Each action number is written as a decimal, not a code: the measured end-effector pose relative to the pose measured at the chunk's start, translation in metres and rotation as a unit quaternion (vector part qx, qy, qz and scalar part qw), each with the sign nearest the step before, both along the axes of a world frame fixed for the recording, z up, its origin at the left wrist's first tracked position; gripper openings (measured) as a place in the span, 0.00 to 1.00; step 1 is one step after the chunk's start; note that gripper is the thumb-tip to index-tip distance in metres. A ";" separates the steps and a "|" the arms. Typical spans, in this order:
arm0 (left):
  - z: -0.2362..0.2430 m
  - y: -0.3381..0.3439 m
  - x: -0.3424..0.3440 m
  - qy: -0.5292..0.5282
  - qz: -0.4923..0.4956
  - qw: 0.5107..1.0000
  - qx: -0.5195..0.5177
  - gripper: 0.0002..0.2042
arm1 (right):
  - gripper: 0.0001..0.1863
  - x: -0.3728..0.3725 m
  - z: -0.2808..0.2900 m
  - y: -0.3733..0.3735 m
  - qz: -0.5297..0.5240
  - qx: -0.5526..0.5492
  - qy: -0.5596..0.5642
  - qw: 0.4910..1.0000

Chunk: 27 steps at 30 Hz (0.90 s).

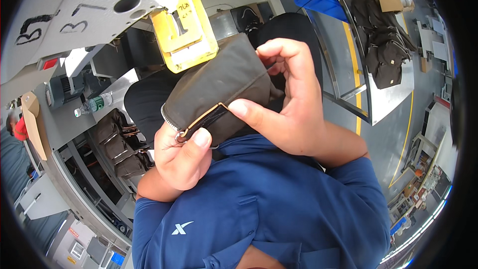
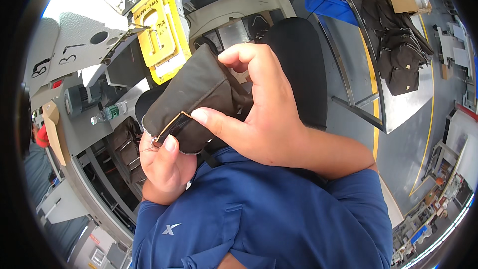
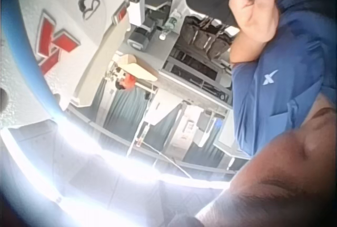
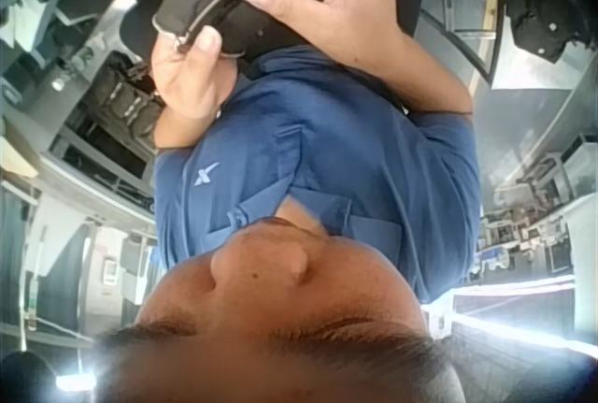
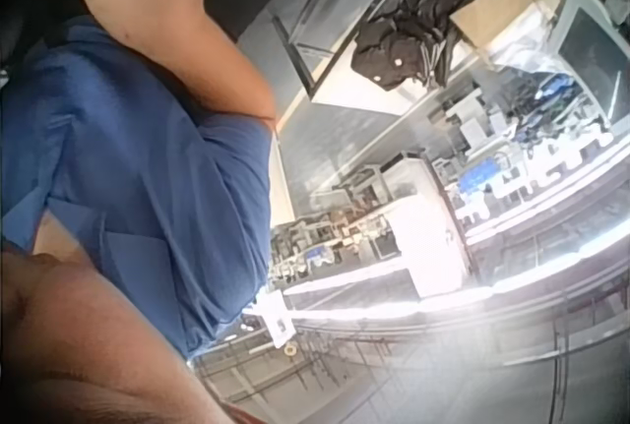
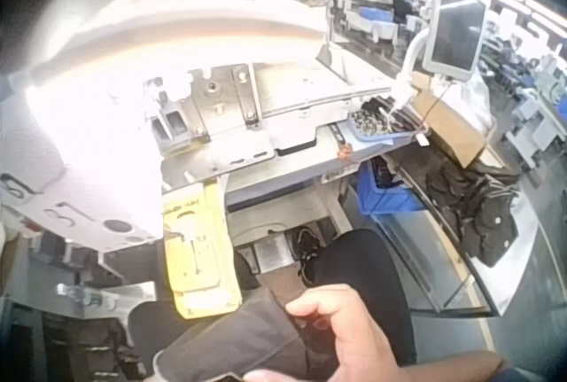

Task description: The person sews a fabric pouch using a sewing machine, unzips the pouch to look inside, folds a strap through a metal ring, stitches the strap on the machine, and positions another pouch under the machine clamp to sew it.

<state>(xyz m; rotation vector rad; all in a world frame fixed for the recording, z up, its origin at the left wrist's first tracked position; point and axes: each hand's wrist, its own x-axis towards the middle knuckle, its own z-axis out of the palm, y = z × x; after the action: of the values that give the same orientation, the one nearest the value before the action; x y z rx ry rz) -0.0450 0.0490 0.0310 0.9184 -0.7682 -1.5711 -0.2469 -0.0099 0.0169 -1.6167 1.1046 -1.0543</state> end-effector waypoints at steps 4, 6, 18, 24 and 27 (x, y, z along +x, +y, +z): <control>-0.002 0.003 0.001 -0.011 -0.002 1.000 -0.006 0.28 | 0.38 -0.002 -0.001 0.002 0.007 -0.002 -0.009 1.000; 0.000 0.003 0.002 -0.019 -0.005 1.000 -0.012 0.28 | 0.39 -0.005 0.002 0.000 0.010 0.001 -0.015 1.000; 0.025 -0.032 0.024 -0.032 -0.380 0.924 0.042 0.15 | 0.22 -0.006 -0.006 -0.051 0.382 -0.030 -0.155 0.910; 0.028 -0.032 0.027 -0.095 -0.375 0.922 -0.020 0.14 | 0.14 0.002 0.001 -0.053 0.428 0.051 -0.117 0.895; 0.031 -0.030 0.031 -0.198 -0.321 0.926 -0.020 0.12 | 0.14 -0.003 0.001 -0.053 0.401 0.045 -0.133 0.905</control>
<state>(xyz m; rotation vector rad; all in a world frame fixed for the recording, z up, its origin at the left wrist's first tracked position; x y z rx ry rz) -0.0138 0.0194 0.0621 1.0272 -1.4990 -1.9382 -0.2499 -0.0627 0.0180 -1.5662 0.2305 -0.6193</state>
